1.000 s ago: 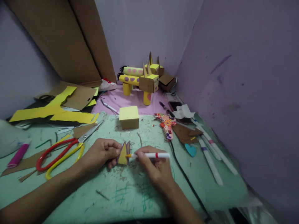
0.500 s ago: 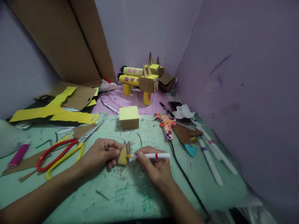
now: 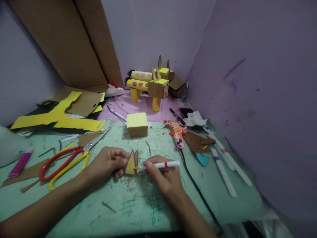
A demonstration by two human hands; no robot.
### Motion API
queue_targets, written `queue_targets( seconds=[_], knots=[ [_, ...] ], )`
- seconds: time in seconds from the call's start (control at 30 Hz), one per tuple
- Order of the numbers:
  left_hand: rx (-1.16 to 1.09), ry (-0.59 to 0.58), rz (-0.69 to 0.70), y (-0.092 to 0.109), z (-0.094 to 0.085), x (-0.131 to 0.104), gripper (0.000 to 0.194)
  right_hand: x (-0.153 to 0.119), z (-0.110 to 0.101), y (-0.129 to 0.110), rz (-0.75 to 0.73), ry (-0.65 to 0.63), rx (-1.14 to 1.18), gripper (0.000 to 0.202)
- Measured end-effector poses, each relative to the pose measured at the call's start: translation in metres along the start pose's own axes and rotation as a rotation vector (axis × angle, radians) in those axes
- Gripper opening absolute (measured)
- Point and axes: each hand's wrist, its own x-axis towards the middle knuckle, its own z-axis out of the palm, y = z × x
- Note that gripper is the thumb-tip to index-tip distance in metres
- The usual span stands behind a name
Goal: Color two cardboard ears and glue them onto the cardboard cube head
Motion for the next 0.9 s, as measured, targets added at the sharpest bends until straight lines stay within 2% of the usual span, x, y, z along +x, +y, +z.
queue_targets(
  seconds=[0.13, 0.43, 0.67, 0.9],
  knots=[
    [0.012, -0.004, 0.003, 0.001, 0.0007, 0.0002, 0.01, 0.0044, -0.0002, -0.0024, -0.075, 0.006, -0.064, 0.015],
    [-0.005, 0.006, -0.008, 0.0005, 0.0013, 0.0004, 0.009, 0.0, 0.0002, 0.0006, -0.014, 0.021, -0.023, 0.021],
    [-0.006, -0.001, 0.006, 0.0, 0.0006, -0.0013, 0.007, 0.0051, 0.0, -0.002, -0.097, 0.007, -0.087, 0.014],
    [-0.003, 0.002, 0.0, 0.0014, 0.0005, -0.0007, 0.005, 0.0005, -0.0008, -0.0009, -0.006, -0.08, -0.049, 0.024]
  ],
)
